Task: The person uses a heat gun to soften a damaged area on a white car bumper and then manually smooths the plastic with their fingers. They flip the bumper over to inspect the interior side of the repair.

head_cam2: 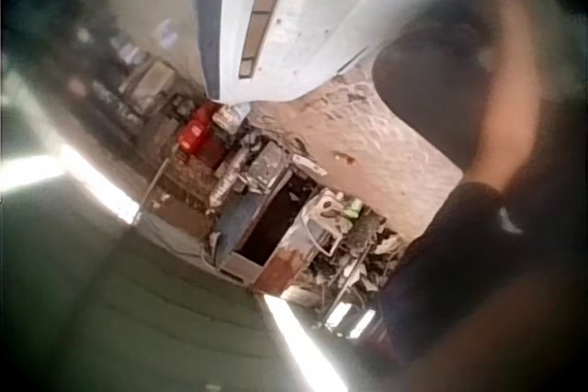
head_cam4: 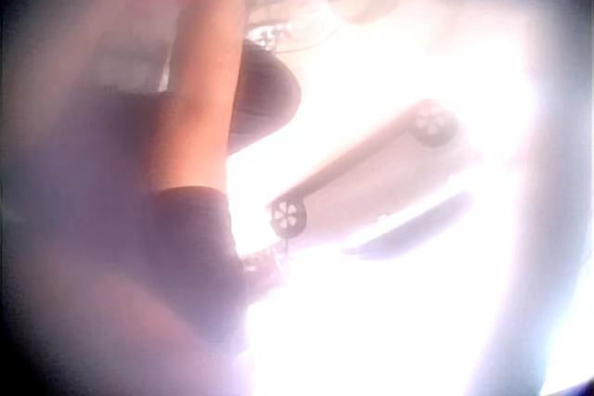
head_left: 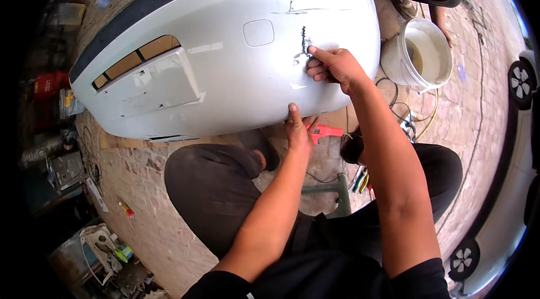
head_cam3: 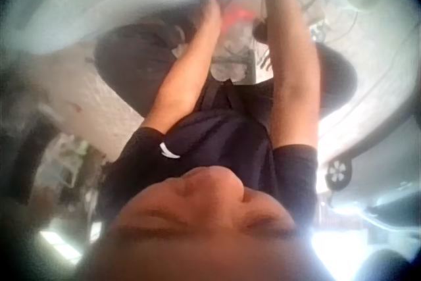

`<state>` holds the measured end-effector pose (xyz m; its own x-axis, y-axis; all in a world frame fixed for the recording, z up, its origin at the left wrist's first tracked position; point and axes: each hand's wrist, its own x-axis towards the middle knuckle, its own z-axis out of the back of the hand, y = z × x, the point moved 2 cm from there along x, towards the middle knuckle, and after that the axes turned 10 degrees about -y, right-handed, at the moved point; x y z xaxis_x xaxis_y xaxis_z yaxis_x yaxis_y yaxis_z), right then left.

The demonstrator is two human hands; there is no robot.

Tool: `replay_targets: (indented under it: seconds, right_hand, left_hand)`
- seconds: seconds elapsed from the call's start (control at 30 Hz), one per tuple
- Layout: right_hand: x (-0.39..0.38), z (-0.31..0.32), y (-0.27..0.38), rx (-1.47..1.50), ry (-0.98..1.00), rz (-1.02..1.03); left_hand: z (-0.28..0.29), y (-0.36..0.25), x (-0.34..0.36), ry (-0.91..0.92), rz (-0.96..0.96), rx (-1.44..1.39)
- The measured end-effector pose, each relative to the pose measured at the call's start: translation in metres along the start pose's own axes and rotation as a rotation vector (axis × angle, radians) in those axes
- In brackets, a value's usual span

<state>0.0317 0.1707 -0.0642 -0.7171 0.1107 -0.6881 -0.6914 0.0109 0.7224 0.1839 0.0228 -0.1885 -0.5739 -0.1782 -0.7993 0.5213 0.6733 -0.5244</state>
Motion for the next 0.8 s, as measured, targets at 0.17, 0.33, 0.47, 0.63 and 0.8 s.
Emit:
replay_targets:
  seconds: [0.17, 0.33, 0.47, 0.63, 0.8]
  right_hand:
    - [0.0003, 0.0049, 0.0008, -0.013, 0.057, -0.025]
    - [0.0051, 0.0069, -0.0014, -0.068, 0.088, -0.019]
    - [0.0026, 0.0052, -0.0008, -0.070, 0.087, -0.018]
    - [-0.0012, 0.0085, -0.0008, 0.005, 0.115, -0.034]
    - [0.0004, 0.0071, 0.0023, -0.072, 0.095, -0.020]
  left_hand:
    - [-0.0010, -0.0020, -0.0001, 0.015, 0.002, 0.009]
    - [-0.0011, 0.0000, 0.0030, 0.014, 0.017, 0.002]
    - [0.0005, 0.0022, 0.0048, 0.007, 0.012, -0.005]
    - [-0.0012, -0.0011, 0.0002, 0.022, 0.004, -0.008]
    - [-0.0036, -0.0030, -0.0011, 0.035, 0.005, -0.005]
